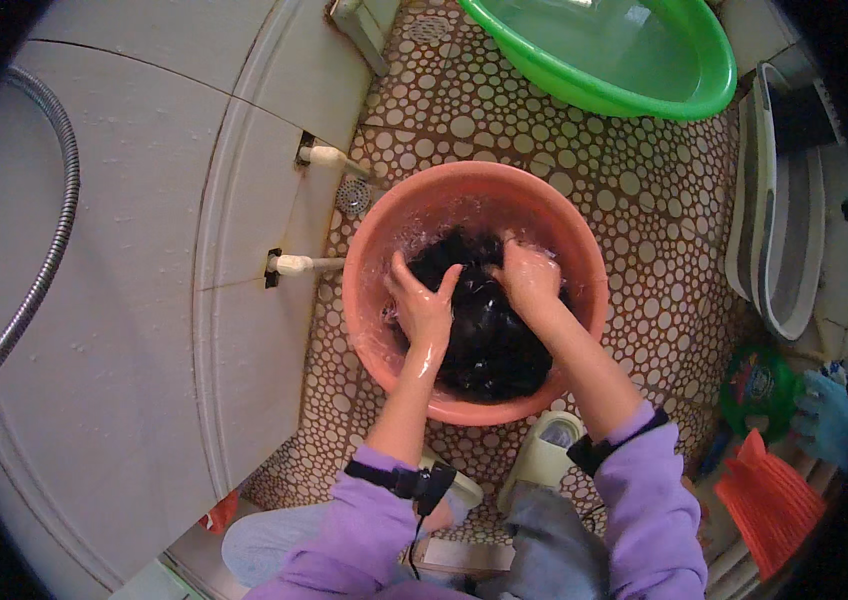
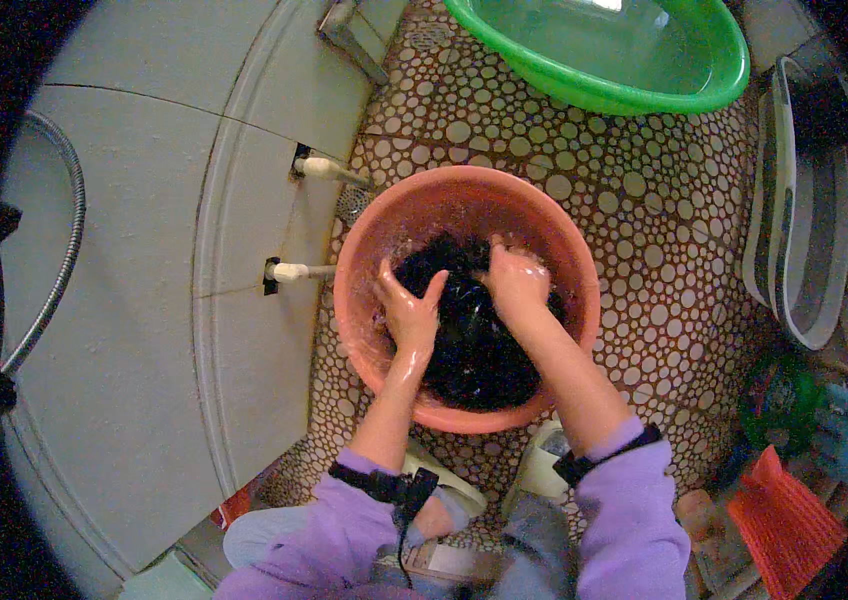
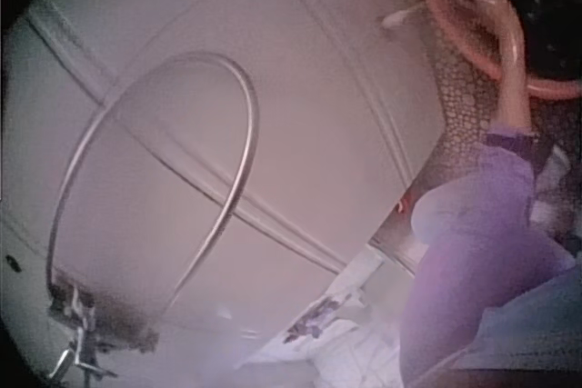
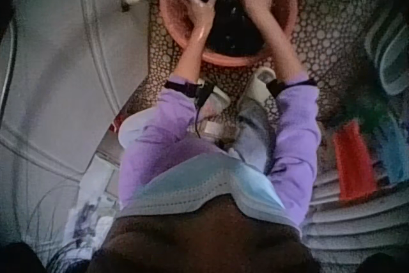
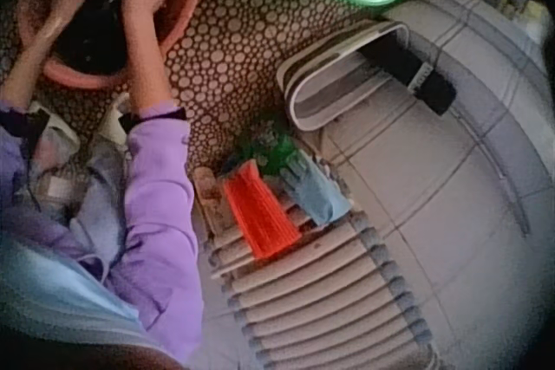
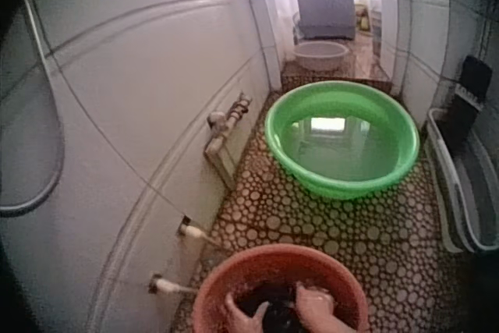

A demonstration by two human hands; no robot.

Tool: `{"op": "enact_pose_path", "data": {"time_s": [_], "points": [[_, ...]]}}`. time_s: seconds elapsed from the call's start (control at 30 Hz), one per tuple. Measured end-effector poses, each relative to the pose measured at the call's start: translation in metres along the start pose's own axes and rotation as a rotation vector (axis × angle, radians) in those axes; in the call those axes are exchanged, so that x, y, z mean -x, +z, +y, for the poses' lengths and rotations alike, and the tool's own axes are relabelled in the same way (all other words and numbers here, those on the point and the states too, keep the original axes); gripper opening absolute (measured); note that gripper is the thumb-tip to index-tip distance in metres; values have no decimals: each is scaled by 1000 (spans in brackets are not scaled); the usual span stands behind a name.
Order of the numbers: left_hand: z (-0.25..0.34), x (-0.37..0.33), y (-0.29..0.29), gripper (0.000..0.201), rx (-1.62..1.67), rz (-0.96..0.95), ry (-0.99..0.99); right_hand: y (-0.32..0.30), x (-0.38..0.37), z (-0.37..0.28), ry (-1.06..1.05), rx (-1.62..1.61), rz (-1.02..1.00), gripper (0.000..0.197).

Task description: The person hand-washes a black garment in a pink basin, then transfers it to a white basin and loads it into a top-loading washing machine along with other clothes. The person uses both hands to agitate and rinse the garment, then places it into the machine.

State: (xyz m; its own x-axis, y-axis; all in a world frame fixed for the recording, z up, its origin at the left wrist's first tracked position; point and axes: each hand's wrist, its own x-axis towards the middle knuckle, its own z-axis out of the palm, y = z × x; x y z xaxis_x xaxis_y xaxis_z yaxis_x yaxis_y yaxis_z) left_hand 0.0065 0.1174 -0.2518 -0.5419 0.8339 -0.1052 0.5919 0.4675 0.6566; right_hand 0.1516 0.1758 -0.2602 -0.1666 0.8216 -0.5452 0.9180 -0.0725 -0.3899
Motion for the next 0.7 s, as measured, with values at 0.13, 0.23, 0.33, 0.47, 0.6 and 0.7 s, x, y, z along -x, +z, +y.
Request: {"op": "enact_pose_path", "data": {"time_s": [0.13,0.23,0.33,0.47,0.6,0.7], "points": [[-19,-26,-5,74,286,-297,-119,3,-19,5,-154,-113,10,60],[-24,-35,-9,64,789,-285,-416,1,-16,12,219,-838,95,66],[-15,-32,-6,56,874,-238,-365,-5,14,4,-353,-946,101,70],[3,-25,-13,45,1315,-671,-810,-13,82,-34,-616,-502,267,50],[20,-6,-21,44,1290,-669,-698,-6,107,-82,-815,-194,476,17],[29,7,-18,43,1243,-594,-658,-3,73,-88,-709,-9,477,14]]}}
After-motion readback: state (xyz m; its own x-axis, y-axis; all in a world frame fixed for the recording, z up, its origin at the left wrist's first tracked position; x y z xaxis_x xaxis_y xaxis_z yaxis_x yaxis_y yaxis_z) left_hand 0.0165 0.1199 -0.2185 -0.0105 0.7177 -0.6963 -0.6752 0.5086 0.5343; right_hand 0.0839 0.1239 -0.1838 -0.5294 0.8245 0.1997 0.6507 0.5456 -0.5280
